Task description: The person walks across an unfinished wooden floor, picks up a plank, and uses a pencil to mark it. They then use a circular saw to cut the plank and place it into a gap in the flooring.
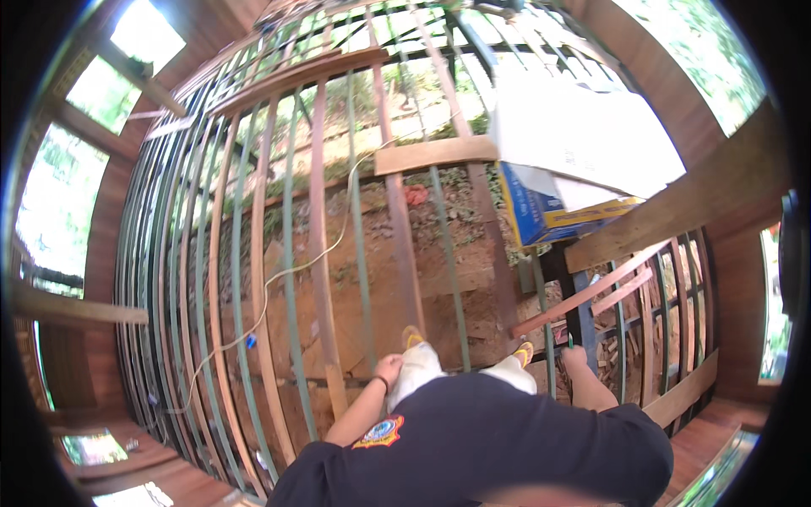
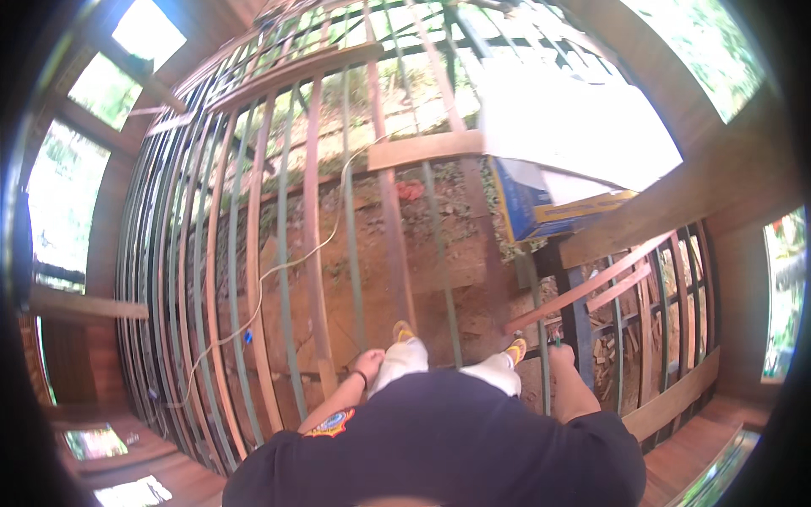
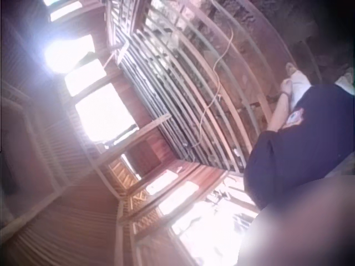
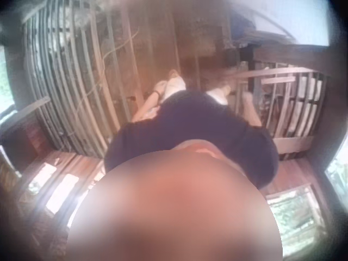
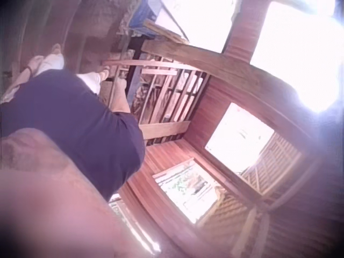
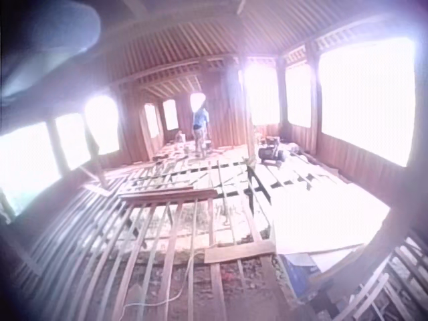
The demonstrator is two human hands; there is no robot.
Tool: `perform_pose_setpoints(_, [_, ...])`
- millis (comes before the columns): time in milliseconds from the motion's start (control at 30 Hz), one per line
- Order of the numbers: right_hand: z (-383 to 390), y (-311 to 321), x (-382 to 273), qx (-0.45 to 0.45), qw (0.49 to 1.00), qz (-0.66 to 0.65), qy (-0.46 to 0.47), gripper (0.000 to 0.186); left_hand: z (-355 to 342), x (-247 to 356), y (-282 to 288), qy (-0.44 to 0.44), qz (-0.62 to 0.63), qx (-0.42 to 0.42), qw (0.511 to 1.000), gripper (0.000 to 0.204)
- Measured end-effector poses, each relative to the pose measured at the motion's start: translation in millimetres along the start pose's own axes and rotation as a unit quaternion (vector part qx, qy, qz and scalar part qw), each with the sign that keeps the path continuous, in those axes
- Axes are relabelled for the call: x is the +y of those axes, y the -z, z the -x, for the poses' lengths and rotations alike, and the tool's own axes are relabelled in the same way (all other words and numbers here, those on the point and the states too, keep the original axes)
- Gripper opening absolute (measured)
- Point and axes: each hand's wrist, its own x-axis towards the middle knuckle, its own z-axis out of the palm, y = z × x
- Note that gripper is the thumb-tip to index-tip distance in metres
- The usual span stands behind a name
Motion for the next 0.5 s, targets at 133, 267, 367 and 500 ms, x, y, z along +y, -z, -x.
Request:
perform_pose_setpoints(133, [27,-55,-147,-0.07,0.979,-0.07,0.176,0.02,-11,-64,91,0.04,0.22,0.068,0.972,0.019])
perform_pose_setpoints(267, [79,-61,-280,-0.111,0.971,-0.017,0.212,0.033,7,-139,174,0.131,0.222,0.069,0.964,0.012])
perform_pose_setpoints(367, [103,-39,-336,-0.134,0.973,-0.043,0.181,0.033,20,-172,214,0.169,0.296,0.006,0.94,0.012])
perform_pose_setpoints(500, [105,-36,-351,-0.075,0.976,0.023,0.203,0.032,10,-168,224,0.129,0.098,0.018,0.987,0.014])
